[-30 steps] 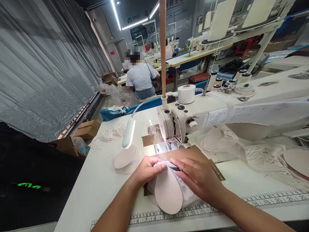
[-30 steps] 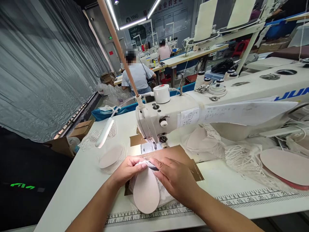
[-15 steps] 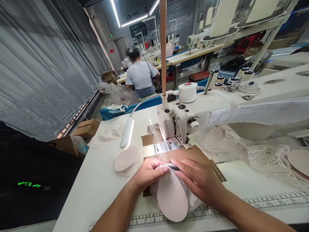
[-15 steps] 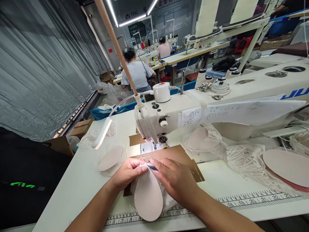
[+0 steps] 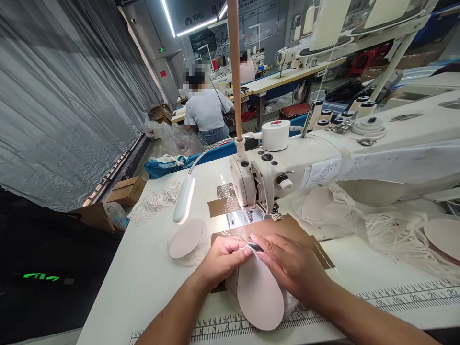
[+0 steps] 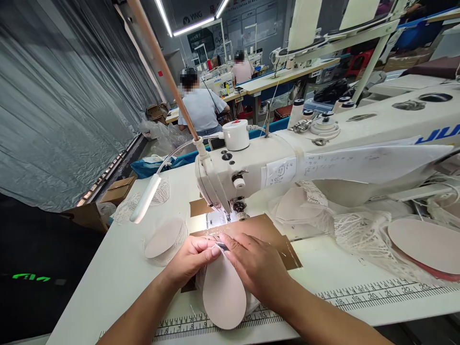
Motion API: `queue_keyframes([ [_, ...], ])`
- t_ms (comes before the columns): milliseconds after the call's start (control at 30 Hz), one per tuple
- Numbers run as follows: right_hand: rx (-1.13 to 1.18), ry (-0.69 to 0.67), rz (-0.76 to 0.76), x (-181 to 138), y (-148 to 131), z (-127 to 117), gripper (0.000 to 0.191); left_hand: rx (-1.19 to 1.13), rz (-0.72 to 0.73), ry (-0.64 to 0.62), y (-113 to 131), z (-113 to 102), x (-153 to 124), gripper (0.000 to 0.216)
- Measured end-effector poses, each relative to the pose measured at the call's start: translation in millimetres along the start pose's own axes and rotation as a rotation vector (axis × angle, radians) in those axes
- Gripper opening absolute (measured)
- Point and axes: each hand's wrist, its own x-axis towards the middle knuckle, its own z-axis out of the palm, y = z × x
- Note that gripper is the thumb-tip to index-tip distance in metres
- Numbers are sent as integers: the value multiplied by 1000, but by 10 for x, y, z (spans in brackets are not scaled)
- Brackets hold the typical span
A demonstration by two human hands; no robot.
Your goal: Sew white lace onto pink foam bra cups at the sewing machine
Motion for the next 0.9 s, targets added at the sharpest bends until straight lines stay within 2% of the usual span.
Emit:
queue_keyframes([
  [167,2,-27,-8,-5,33,16,29,42,27,-20,3,5,19,33],
  [333,22,-29,108,-14,154,-22,33,163,45,-28,38,-17,8,33],
  [500,138,-79,131,-50,172,-90,30,67,8,-31,32,-49,6,38],
  [633,166,-99,73,-79,142,-82,30,13,-10,-17,14,-71,1,37],
  [900,111,-50,-28,-72,109,-27,30,-21,17,-52,34,-51,14,31],
])
